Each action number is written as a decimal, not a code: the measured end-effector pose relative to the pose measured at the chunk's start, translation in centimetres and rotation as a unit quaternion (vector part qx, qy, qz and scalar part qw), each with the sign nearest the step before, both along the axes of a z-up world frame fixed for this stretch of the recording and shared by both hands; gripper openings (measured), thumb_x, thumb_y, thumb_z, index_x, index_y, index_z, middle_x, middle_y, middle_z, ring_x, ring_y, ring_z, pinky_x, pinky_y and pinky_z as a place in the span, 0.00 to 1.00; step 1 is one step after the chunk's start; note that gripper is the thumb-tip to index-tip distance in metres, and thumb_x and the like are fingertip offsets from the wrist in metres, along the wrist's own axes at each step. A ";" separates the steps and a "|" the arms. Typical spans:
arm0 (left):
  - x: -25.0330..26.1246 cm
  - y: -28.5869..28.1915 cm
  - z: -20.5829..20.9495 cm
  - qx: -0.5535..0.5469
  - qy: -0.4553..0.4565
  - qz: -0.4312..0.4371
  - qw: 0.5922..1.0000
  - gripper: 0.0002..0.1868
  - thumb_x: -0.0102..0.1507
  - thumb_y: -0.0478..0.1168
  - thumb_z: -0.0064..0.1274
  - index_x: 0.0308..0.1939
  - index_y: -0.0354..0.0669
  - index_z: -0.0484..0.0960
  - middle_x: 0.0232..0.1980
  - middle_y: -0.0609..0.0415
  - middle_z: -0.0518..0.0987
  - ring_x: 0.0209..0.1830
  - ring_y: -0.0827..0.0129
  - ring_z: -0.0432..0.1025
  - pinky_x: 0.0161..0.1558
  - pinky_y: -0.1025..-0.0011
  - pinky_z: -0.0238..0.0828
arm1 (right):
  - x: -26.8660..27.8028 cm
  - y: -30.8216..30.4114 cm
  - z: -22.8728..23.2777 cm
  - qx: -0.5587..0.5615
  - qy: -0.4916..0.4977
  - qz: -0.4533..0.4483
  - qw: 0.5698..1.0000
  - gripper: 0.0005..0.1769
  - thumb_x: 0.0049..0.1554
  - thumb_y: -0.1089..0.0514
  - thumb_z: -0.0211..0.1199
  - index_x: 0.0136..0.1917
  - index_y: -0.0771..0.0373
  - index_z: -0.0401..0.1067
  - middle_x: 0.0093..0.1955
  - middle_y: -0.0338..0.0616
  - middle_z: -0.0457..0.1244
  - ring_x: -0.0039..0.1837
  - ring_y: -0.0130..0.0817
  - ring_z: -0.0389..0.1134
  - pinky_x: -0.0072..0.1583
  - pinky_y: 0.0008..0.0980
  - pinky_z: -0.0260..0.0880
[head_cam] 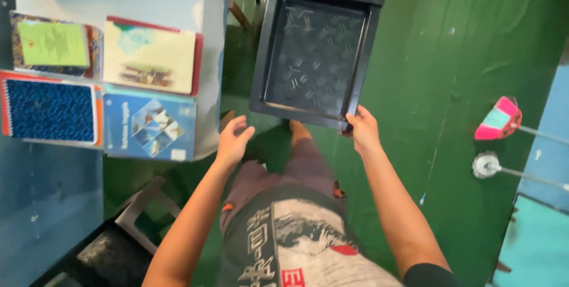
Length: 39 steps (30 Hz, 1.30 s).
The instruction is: The recorder cleans several black plastic shelves using a duster.
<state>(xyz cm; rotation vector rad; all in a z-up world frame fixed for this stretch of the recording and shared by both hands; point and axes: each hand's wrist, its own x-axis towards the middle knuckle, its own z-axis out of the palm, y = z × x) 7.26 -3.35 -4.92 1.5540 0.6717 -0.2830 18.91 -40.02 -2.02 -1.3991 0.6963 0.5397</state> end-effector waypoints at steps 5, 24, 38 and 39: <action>2.9 -2.7 0.0 -0.020 0.075 0.008 0.997 0.24 0.63 0.42 0.60 0.62 0.39 0.78 0.54 0.48 0.82 0.53 0.67 0.76 0.56 0.70 0.73 | 14.6 -0.5 -7.9 -0.029 -0.040 0.040 0.998 0.22 0.63 0.67 0.56 0.69 0.62 0.67 0.48 0.43 0.69 0.43 0.31 0.72 0.40 0.34 0.75; 8.3 -11.5 2.4 -0.025 0.280 0.072 0.957 0.25 0.62 0.42 0.58 0.63 0.42 0.77 0.59 0.47 0.82 0.55 0.66 0.77 0.52 0.69 0.75 | 30.4 0.7 -28.2 0.005 0.077 0.100 0.992 0.22 0.65 0.61 0.53 0.72 0.51 0.66 0.55 0.36 0.69 0.52 0.31 0.71 0.48 0.41 0.73; 2.6 -14.2 5.2 0.029 0.207 0.153 0.966 0.24 0.62 0.44 0.59 0.62 0.43 0.78 0.56 0.49 0.82 0.53 0.66 0.78 0.51 0.69 0.76 | 26.7 2.3 -24.2 -0.331 -0.120 0.216 0.911 0.36 0.57 0.55 0.69 0.73 0.66 0.60 0.73 0.55 0.58 0.75 0.48 0.58 0.73 0.42 0.57; 1.5 -14.5 5.5 0.032 0.200 0.166 0.965 0.24 0.62 0.44 0.59 0.62 0.44 0.78 0.55 0.50 0.83 0.53 0.66 0.78 0.51 0.69 0.76 | 26.0 3.4 -22.4 -0.396 -0.160 0.233 0.873 0.33 0.56 0.55 0.68 0.71 0.67 0.63 0.72 0.57 0.60 0.74 0.50 0.59 0.73 0.42 0.57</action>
